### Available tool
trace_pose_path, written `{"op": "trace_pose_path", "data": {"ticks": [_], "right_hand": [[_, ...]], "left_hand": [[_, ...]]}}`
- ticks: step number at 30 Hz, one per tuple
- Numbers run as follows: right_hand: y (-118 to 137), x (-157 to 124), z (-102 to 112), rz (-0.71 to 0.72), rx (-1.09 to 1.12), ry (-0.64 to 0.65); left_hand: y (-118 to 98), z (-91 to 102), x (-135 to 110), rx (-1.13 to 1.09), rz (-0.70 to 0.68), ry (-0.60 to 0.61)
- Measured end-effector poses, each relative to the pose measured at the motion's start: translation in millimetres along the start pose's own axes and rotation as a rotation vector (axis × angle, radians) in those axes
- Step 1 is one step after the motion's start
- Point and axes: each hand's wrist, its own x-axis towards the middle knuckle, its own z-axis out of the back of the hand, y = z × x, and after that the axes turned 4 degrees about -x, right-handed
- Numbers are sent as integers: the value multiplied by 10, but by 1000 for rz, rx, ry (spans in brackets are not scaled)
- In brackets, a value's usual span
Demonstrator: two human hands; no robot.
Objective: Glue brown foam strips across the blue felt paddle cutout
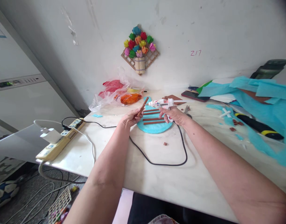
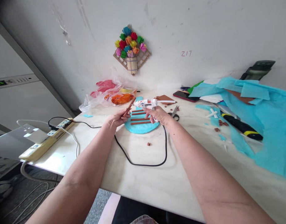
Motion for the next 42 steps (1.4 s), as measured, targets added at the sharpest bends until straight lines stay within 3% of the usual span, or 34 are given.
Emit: {"op": "trace_pose_path", "data": {"ticks": [18, 31, 42], "right_hand": [[-65, 44, 58, 33, 7, -145], [-38, 15, 18, -53, 5, 19], [-49, 34, 54, -20, 19, -169]], "left_hand": [[7, 4, -17, -45, 60, 59], [14, 34, 4, -232, 75, 69], [22, 4, -21, -240, 118, 48]]}}
